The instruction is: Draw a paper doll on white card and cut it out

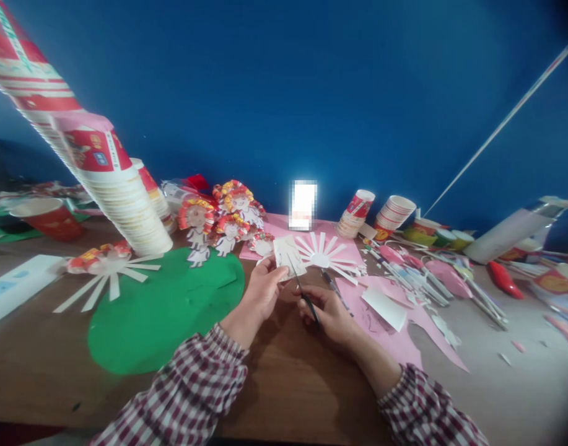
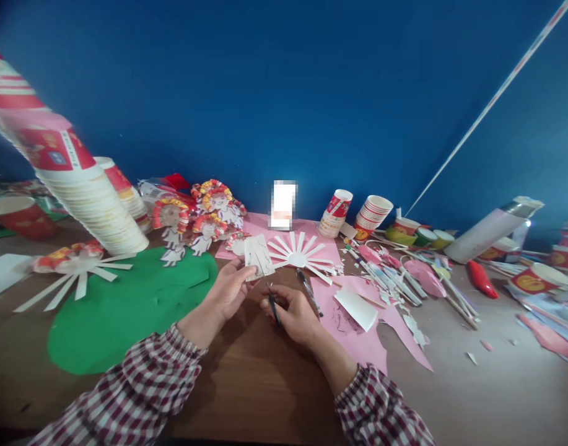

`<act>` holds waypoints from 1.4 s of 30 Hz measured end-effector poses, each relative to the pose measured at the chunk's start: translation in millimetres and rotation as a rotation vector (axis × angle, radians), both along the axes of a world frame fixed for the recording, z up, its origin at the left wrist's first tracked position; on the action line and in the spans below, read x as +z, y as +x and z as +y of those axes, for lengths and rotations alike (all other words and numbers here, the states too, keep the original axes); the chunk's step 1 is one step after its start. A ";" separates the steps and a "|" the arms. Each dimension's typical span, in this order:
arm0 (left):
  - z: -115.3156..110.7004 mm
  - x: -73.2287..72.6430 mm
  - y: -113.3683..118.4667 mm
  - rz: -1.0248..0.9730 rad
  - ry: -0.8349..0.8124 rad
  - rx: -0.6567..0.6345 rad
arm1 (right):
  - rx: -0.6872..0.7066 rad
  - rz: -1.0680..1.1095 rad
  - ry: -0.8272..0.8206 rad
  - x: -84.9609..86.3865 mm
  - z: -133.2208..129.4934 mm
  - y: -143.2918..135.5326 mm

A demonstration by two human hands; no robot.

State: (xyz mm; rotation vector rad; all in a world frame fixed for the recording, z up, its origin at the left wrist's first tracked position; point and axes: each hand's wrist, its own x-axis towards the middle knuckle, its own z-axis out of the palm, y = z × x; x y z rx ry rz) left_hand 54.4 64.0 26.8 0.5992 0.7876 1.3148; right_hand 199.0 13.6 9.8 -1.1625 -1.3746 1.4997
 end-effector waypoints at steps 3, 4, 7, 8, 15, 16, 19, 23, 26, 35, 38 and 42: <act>0.9 -0.8 -0.2 -0.003 -0.005 0.001 | 0.003 0.015 0.000 -1.5 0.2 -0.3; 1.1 -1.2 -0.2 -0.004 -0.010 0.002 | 0.005 0.019 -0.001 -2.0 0.4 -0.4; 1.1 -2.4 -0.4 -0.008 -0.014 0.004 | 0.000 0.008 0.000 -1.2 0.6 -0.4; 0.8 -2.7 -0.4 -0.009 -0.009 0.002 | 0.000 -0.002 0.002 -0.2 0.7 -0.5; 0.2 -2.5 -0.1 0.007 -0.005 0.003 | -0.001 -0.055 0.021 3.5 0.7 -0.4; 0.4 -2.7 -0.1 0.010 -0.007 0.003 | 0.000 -0.054 0.023 2.5 0.7 -0.4; 1.0 -3.6 -0.1 0.009 -0.006 -0.002 | -0.001 -0.052 0.020 -0.4 0.6 -0.2; 1.0 -3.6 0.1 0.000 -0.013 0.000 | -0.011 -0.030 -0.008 -0.7 0.3 -0.4; 0.9 -2.5 0.2 0.000 -0.020 0.002 | -0.010 -0.030 -0.002 1.2 0.2 -0.7; -0.9 -2.1 1.3 -0.002 -0.018 -0.018 | -0.015 0.006 0.006 -3.4 1.4 -0.3; -2.2 -1.4 2.1 -0.007 -0.022 -0.021 | -0.011 -0.002 0.020 -3.0 1.2 0.2; -3.4 0.2 2.3 -0.010 -0.031 -0.020 | 0.002 -0.017 0.029 -1.2 0.7 0.8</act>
